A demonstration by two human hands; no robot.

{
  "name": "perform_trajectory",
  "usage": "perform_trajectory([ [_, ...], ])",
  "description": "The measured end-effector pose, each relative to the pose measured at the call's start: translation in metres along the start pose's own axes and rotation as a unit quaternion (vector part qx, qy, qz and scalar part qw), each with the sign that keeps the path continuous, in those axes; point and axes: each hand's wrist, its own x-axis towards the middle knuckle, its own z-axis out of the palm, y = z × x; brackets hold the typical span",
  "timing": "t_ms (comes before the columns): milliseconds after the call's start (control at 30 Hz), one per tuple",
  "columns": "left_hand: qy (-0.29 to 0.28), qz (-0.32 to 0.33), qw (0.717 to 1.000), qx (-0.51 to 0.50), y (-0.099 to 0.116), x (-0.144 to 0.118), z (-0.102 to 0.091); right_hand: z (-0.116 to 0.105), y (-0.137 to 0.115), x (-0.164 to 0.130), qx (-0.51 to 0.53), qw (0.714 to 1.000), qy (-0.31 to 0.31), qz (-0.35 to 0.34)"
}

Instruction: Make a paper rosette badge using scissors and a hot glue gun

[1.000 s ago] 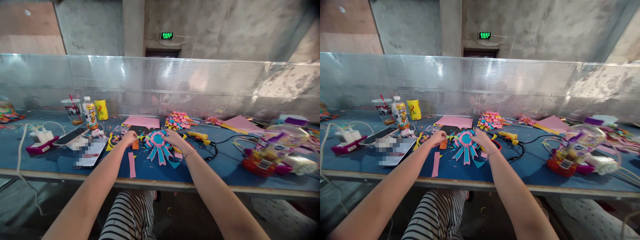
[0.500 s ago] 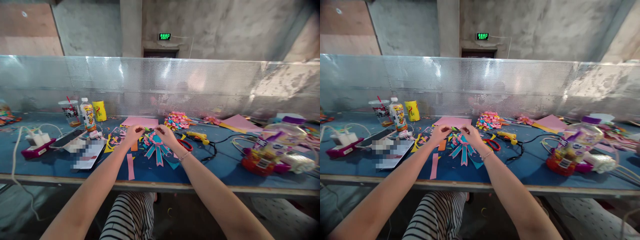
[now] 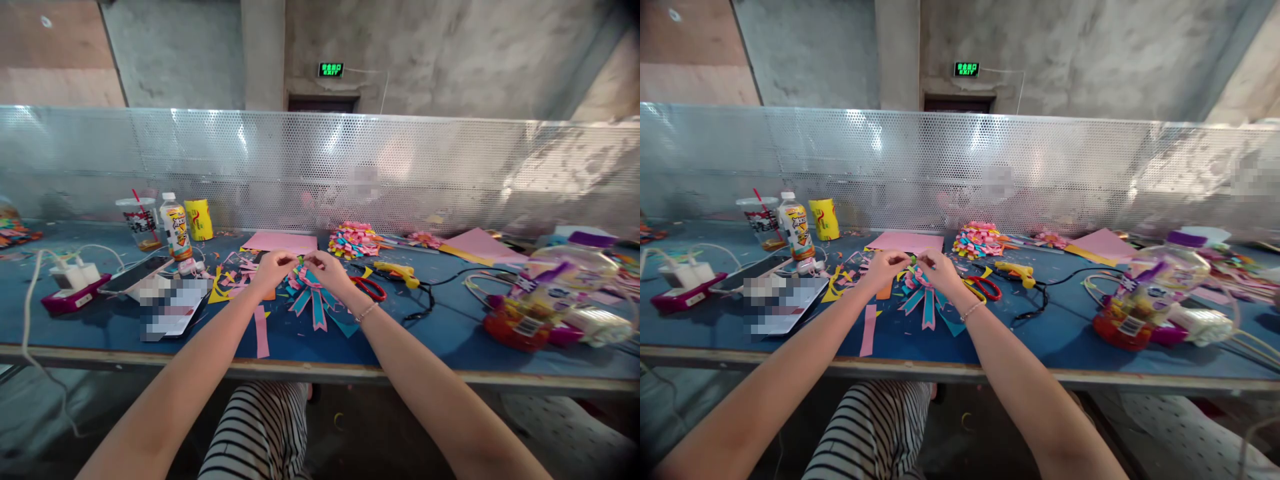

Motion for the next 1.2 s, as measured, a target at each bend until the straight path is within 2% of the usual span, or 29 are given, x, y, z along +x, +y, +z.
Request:
perform_trajectory([
  [133,-0.018,-0.015,0.999,-0.035,-0.006,0.002,0.003,-0.001,-0.005,-0.001,-0.063,0.996,0.036,-0.061],
  [300,-0.012,-0.034,0.995,-0.088,-0.008,0.002,0.003,0.000,-0.006,-0.001,-0.054,0.993,-0.003,-0.105],
  [433,-0.017,-0.058,0.987,-0.149,-0.006,0.002,0.004,0.000,-0.005,-0.001,-0.038,0.993,-0.002,-0.108],
  [667,-0.025,-0.069,0.969,-0.238,-0.007,0.004,0.006,0.000,-0.004,0.000,-0.042,0.989,0.040,-0.136],
  [833,-0.031,-0.069,0.967,-0.244,-0.003,0.003,0.007,-0.001,-0.006,0.001,-0.047,0.990,0.048,-0.123],
  [1033,-0.025,-0.065,0.968,-0.240,0.007,0.000,0.007,-0.002,-0.011,0.000,-0.038,0.991,0.023,-0.125],
  [1200,-0.018,-0.073,0.971,-0.226,0.007,0.000,0.008,-0.002,-0.014,-0.001,-0.056,0.995,0.036,-0.080],
])
